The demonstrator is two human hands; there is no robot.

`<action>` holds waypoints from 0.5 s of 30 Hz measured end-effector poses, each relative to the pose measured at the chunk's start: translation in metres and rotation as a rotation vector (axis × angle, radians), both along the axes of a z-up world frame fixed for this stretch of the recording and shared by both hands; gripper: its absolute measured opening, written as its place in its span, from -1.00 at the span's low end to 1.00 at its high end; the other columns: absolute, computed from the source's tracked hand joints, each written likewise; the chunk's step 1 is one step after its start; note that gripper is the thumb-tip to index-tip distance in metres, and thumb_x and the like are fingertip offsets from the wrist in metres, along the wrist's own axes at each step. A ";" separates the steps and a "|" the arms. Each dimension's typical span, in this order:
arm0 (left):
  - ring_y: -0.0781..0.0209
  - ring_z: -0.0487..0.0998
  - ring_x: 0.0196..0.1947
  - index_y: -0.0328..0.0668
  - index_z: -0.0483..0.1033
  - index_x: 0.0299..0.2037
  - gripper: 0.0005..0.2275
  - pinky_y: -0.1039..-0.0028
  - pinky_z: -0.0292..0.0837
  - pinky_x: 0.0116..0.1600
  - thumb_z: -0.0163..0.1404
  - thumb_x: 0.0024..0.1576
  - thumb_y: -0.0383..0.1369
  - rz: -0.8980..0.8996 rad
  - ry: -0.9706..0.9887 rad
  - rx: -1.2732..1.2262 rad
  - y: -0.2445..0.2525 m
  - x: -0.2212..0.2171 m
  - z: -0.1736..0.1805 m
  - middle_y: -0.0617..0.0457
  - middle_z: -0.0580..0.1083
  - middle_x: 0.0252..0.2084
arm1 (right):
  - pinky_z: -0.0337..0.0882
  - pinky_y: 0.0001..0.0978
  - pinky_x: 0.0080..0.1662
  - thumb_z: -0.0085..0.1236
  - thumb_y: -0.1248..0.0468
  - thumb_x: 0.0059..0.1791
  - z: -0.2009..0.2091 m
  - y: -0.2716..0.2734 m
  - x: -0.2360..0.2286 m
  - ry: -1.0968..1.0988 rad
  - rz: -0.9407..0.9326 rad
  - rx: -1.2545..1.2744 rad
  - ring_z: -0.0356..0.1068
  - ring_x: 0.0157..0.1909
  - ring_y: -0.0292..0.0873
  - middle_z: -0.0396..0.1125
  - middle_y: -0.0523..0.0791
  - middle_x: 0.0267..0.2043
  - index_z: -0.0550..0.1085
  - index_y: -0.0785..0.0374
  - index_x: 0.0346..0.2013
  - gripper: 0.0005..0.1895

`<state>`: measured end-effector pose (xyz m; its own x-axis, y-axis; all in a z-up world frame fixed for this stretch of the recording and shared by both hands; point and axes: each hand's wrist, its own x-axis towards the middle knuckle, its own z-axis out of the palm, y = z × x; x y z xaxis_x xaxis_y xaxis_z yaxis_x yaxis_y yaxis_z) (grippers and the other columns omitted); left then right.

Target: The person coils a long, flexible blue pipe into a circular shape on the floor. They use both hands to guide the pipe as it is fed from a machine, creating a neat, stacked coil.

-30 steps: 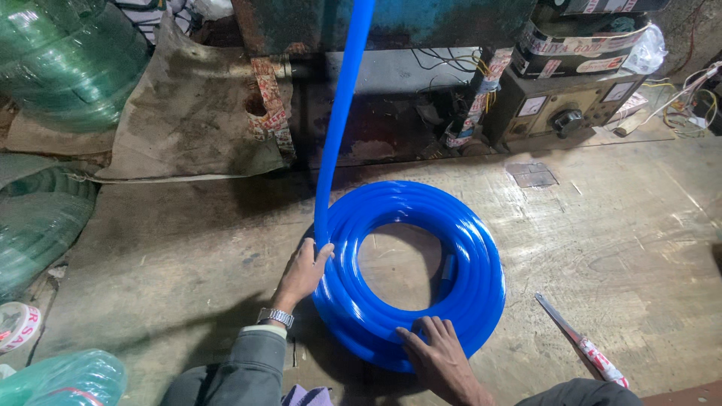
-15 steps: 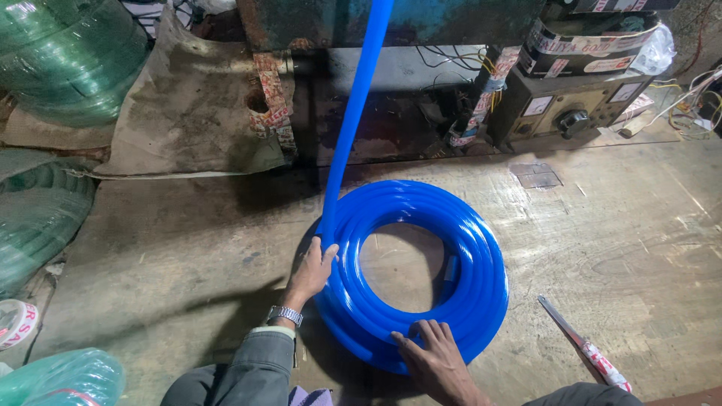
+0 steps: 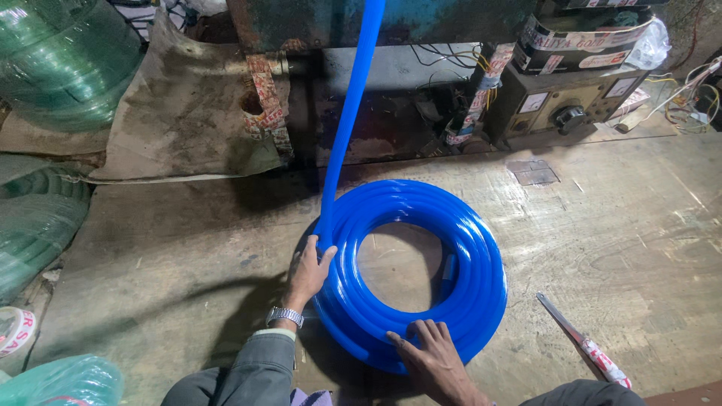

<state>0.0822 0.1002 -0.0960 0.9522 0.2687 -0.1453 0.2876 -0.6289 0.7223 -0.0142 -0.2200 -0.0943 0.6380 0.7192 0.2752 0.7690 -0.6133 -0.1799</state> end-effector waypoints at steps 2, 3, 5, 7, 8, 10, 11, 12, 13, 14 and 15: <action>-0.13 0.55 0.05 -0.08 0.19 0.33 -0.46 0.06 0.49 0.12 -0.20 0.26 0.05 -0.006 -0.001 -0.009 0.000 0.000 0.000 -0.10 0.50 0.09 | 0.24 -0.06 -0.20 0.12 0.27 0.02 0.000 -0.001 0.000 -0.008 0.008 0.008 0.21 -0.23 -0.01 0.23 -0.02 -0.16 0.35 -0.14 0.29 -0.47; -0.06 0.56 -0.03 -0.05 0.25 0.27 -0.53 0.10 0.49 0.07 -0.19 0.27 0.02 -0.013 -0.003 -0.018 0.000 0.001 0.001 -0.05 0.53 -0.03 | 0.24 -0.06 -0.20 0.14 0.29 0.00 0.000 -0.001 0.001 -0.016 0.016 0.016 0.20 -0.23 -0.01 0.22 -0.02 -0.17 0.34 -0.14 0.29 -0.45; -0.14 0.48 0.12 -0.05 0.20 0.34 -0.47 0.03 0.40 0.18 -0.21 0.26 0.05 -0.009 0.017 0.011 0.001 0.002 -0.004 -0.10 0.48 0.12 | 0.22 -0.08 -0.22 0.13 0.27 0.01 0.004 0.001 0.002 -0.024 0.014 0.033 0.20 -0.24 -0.01 0.22 -0.03 -0.18 0.38 -0.14 0.26 -0.48; -0.22 0.40 0.26 -0.06 0.15 0.42 -0.40 -0.03 0.31 0.28 -0.23 0.25 0.08 -0.005 0.038 0.040 0.000 0.003 -0.006 -0.16 0.42 0.28 | 0.20 -0.09 -0.24 0.13 0.26 0.01 0.006 0.001 0.001 -0.031 0.012 0.050 0.20 -0.26 -0.01 0.23 -0.03 -0.19 0.41 -0.13 0.23 -0.52; -0.20 0.45 0.22 -0.11 0.17 0.41 -0.40 0.00 0.36 0.28 -0.22 0.26 0.06 -0.014 0.011 0.016 0.000 0.003 -0.006 -0.16 0.46 0.23 | 0.20 -0.08 -0.23 0.11 0.25 0.02 0.008 0.001 0.001 -0.013 0.015 0.050 0.20 -0.25 0.00 0.23 -0.02 -0.17 0.40 -0.13 0.25 -0.51; -0.19 0.49 0.19 -0.16 0.19 0.40 -0.41 0.04 0.41 0.27 -0.21 0.27 0.04 -0.023 -0.015 -0.007 -0.001 0.004 -0.007 -0.17 0.50 0.18 | 0.21 -0.07 -0.22 0.10 0.25 0.02 0.008 0.001 0.000 0.005 0.017 0.050 0.21 -0.24 0.01 0.23 -0.01 -0.15 0.39 -0.13 0.27 -0.50; -0.20 0.44 0.25 -0.18 0.17 0.42 -0.38 0.05 0.35 0.32 -0.20 0.26 0.05 -0.005 -0.017 -0.005 -0.002 0.004 -0.009 -0.20 0.45 0.24 | 0.21 -0.07 -0.22 0.11 0.25 0.02 0.006 0.001 0.000 -0.008 0.007 0.061 0.21 -0.23 0.01 0.23 -0.01 -0.15 0.40 -0.13 0.26 -0.51; -0.21 0.39 0.30 -0.21 0.16 0.43 -0.36 0.05 0.28 0.38 -0.19 0.26 0.07 0.014 -0.019 -0.002 -0.003 0.005 -0.010 -0.24 0.41 0.29 | 0.21 -0.07 -0.21 0.11 0.25 0.01 0.005 0.001 0.000 -0.021 -0.003 0.072 0.22 -0.23 0.01 0.22 -0.01 -0.14 0.41 -0.12 0.24 -0.52; -0.21 0.39 0.30 -0.21 0.16 0.43 -0.36 0.05 0.28 0.38 -0.19 0.26 0.07 0.015 -0.019 -0.002 -0.005 0.004 -0.006 -0.24 0.41 0.29 | 0.21 -0.07 -0.21 0.11 0.25 0.01 0.005 0.001 0.001 -0.021 -0.002 0.072 0.22 -0.23 0.01 0.22 -0.01 -0.14 0.41 -0.12 0.24 -0.52; -0.19 0.35 0.34 -0.18 0.12 0.46 -0.35 0.04 0.27 0.39 -0.18 0.25 0.05 0.022 -0.036 0.001 -0.006 0.003 -0.002 -0.23 0.35 0.34 | 0.22 -0.08 -0.22 0.12 0.26 0.02 0.005 0.002 0.000 -0.019 -0.012 0.063 0.22 -0.23 0.00 0.23 -0.01 -0.16 0.39 -0.13 0.25 -0.51; -0.17 0.31 0.37 -0.15 0.07 0.48 -0.35 0.02 0.25 0.40 -0.17 0.25 0.04 0.029 -0.054 0.004 -0.007 0.001 0.001 -0.21 0.30 0.38 | 0.22 -0.09 -0.22 0.13 0.26 0.03 0.005 0.002 0.000 -0.018 -0.021 0.053 0.22 -0.24 -0.02 0.24 -0.02 -0.17 0.38 -0.14 0.27 -0.50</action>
